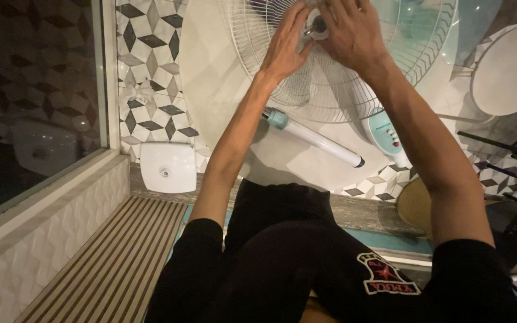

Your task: The person disassembles a standing fan by removing the water tank, detaching the fan head, unscrewing the central cap, and removing the front grille and fan blades. The components are placed on the floor.

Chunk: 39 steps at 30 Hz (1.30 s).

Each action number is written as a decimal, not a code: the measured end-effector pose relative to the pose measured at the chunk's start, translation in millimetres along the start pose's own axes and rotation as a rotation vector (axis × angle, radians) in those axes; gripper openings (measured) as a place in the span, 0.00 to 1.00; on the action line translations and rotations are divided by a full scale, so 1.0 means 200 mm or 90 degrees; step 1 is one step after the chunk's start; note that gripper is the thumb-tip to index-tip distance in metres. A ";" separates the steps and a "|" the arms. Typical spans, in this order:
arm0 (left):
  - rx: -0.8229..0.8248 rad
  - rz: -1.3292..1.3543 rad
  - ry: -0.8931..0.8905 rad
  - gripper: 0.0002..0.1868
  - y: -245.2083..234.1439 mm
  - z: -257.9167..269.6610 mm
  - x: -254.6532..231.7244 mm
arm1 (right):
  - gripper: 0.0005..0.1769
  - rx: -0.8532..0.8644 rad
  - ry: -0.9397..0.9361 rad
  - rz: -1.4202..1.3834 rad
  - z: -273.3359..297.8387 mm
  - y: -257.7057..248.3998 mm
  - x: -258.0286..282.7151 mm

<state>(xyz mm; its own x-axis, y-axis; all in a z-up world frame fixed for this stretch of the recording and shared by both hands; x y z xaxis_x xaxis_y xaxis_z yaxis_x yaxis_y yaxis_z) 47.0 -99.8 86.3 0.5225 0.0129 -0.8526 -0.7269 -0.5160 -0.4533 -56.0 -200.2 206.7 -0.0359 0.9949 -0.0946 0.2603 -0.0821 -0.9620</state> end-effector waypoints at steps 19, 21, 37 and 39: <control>-0.103 -0.047 0.049 0.38 0.02 -0.07 -0.12 | 0.32 -0.180 0.341 0.111 0.15 0.15 0.20; -0.102 -0.028 0.024 0.39 0.02 -0.09 -0.12 | 0.32 -0.199 0.322 0.107 0.13 0.13 0.20; -0.013 -0.193 0.071 0.31 0.13 -0.14 -0.09 | 0.29 -0.165 0.188 0.003 0.17 0.21 0.10; 0.002 -0.213 0.046 0.29 0.15 -0.14 -0.08 | 0.29 -0.151 0.175 0.002 0.17 0.21 0.10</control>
<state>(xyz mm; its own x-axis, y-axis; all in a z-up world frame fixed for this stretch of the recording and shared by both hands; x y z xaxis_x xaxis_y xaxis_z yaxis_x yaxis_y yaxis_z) 29.1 -139.8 94.1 0.7624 0.1194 -0.6360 -0.5113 -0.4912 -0.7052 -79.1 -186.3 155.5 0.2177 0.9760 0.0063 0.4777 -0.1010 -0.8727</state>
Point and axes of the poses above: each hand's wrist, its own z-axis away from the middle knuckle, its own y-axis out of the palm, x = y × z, the point moved 5 cm from there along -z, towards the middle knuckle, and after that the axes turned 3 degrees about -y, right-handed, at the moved point
